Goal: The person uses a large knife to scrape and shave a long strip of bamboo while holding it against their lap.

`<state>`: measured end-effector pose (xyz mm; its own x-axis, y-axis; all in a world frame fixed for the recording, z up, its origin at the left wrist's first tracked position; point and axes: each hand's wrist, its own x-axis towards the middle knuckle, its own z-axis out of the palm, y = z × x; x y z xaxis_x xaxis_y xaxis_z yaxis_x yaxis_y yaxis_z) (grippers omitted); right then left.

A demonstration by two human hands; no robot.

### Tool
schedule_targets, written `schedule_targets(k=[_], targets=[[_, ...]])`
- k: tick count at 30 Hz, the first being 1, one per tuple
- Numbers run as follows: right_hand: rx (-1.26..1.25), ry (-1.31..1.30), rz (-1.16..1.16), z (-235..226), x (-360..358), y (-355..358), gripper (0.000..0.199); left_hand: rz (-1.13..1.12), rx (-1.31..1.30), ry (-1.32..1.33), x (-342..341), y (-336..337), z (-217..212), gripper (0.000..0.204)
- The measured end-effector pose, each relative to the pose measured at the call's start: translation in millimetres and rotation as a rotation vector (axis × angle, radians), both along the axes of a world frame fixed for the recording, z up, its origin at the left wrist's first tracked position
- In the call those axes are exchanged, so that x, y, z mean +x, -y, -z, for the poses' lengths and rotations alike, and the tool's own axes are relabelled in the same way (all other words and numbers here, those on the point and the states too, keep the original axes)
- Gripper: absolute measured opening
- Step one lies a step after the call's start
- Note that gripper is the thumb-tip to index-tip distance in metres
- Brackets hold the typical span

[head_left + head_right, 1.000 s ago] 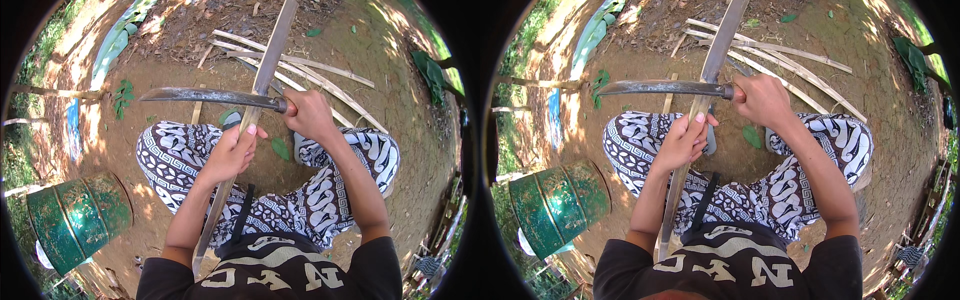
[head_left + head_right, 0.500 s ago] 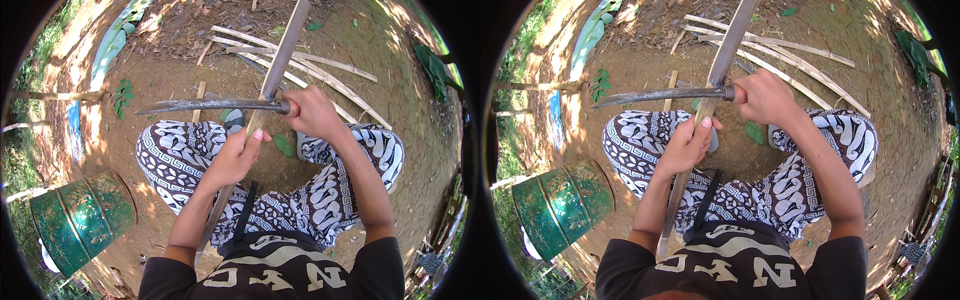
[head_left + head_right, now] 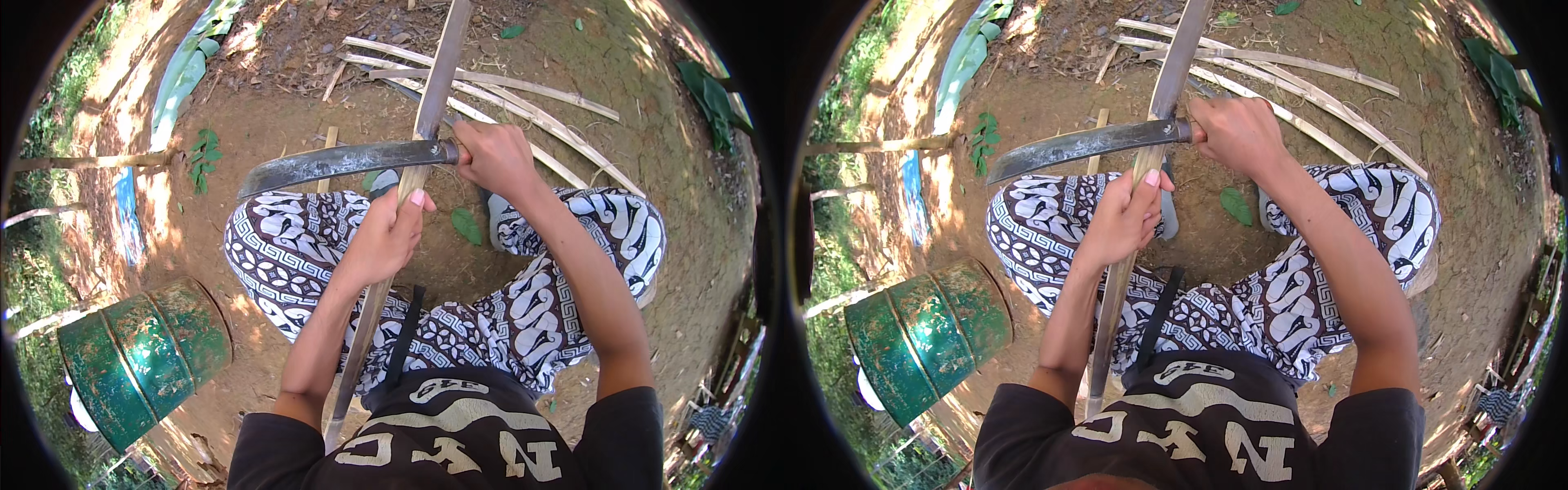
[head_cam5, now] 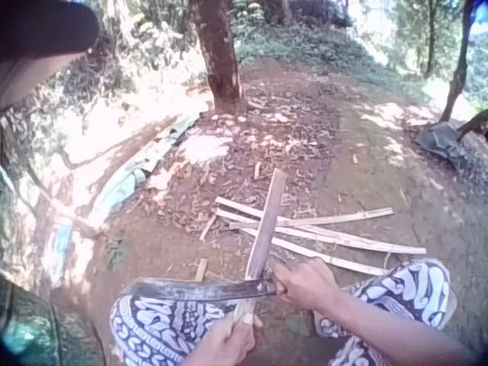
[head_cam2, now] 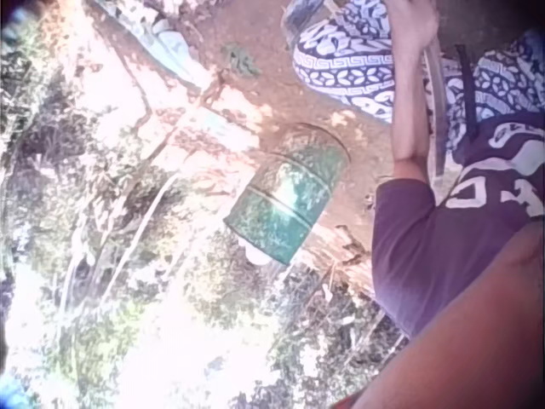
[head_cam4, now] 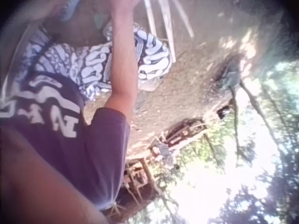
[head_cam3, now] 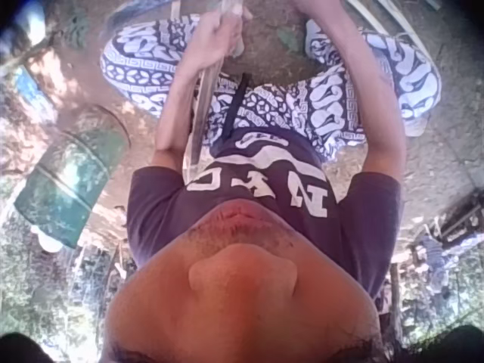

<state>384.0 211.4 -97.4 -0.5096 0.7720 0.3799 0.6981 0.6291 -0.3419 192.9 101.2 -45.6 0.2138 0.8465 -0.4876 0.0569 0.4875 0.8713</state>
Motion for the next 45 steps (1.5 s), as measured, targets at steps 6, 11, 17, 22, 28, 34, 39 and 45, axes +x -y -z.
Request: schedule_targets(k=[6, 11, 17, 22, 28, 34, 39, 45], targets=[[-0.161, 0.017, 0.591, 8, 64, -74, 0.017, 0.006, -0.146, 0.170, -6, 19, -5, 0.035], [-0.129, -0.283, 0.591, -6, 59, -49, 0.025, -0.068, -0.050, 0.233, -13, 7, -23, 0.038], [-0.180, -0.130, 0.196, -28, 28, 8, 0.013, -0.033, -0.056, 0.132, -10, 3, -12, 0.041], [-0.124, -0.020, 0.033, -35, 8, 21, 0.014, -0.007, 0.056, 0.043, -4, 5, -5, 0.039], [-0.144, -0.024, 0.023, -27, 5, 19, 0.014, 0.036, 0.142, -0.064, -5, 10, 5, 0.035], [-0.077, -0.028, 0.016, -11, 4, 13, 0.015, 0.017, 0.112, -0.099, -5, 12, 10, 0.034], [0.003, -0.047, 0.004, 0, 10, 2, 0.015, 0.018, 0.142, -0.109, -5, 9, 11, 0.034], [-0.038, 0.064, 0.318, 6, 40, -38, 0.009, -0.046, -0.008, 0.001, -1, 12, 3, 0.035]])
